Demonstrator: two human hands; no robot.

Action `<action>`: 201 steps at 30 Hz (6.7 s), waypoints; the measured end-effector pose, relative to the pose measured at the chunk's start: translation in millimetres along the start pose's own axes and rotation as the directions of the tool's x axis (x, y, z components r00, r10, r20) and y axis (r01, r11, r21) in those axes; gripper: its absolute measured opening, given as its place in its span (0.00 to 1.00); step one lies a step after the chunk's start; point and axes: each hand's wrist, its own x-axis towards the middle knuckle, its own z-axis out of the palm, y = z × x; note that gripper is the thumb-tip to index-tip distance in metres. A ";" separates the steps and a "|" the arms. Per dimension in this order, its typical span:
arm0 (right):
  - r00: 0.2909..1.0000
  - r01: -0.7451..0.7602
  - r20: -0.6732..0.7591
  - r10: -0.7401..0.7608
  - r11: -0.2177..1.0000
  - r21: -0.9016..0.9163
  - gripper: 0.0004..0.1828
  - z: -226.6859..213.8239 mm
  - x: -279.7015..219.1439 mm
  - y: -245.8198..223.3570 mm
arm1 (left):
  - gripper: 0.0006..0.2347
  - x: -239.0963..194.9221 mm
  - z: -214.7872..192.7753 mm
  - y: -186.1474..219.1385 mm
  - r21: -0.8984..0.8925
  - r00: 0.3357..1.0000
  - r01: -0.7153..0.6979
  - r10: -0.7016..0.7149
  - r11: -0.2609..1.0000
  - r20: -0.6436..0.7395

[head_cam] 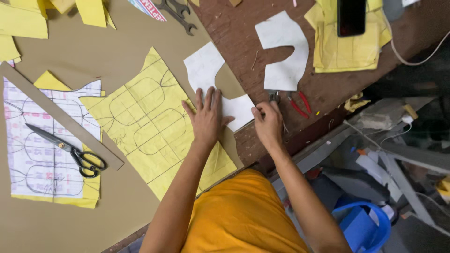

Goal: The person arranges yellow paper patterns on a large cardboard sheet, aligns them, and uses a metal ruler to straighten edges. They then use a small white piece to rub or mark along the drawn lines on the cardboard, preparing the surface for cutting.

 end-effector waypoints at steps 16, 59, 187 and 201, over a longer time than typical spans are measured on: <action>0.959 0.253 -0.037 -0.280 0.911 -0.326 0.11 -57.7 169.9 70.7 | 0.25 27.3 -37.5 1.3 -0.046 0.995 -0.094 0.096 0.994 0.034; 0.975 0.219 0.084 -0.208 0.805 -0.551 0.28 141.3 83.1 -55.3 | 0.27 133.1 -212.5 -414.1 -0.212 0.659 0.316 -0.375 0.925 -0.652; 0.939 0.098 0.318 -0.130 0.989 0.115 0.25 -0.3 28.2 -19.8 | 0.45 40.2 -26.0 -34.8 -0.043 0.995 0.021 -0.025 0.999 -0.093; 0.899 -0.064 0.439 -0.013 0.985 0.160 0.26 -11.6 38.0 -26.6 | 0.48 43.7 -26.5 -29.3 -0.027 0.997 0.069 -0.070 0.997 -0.028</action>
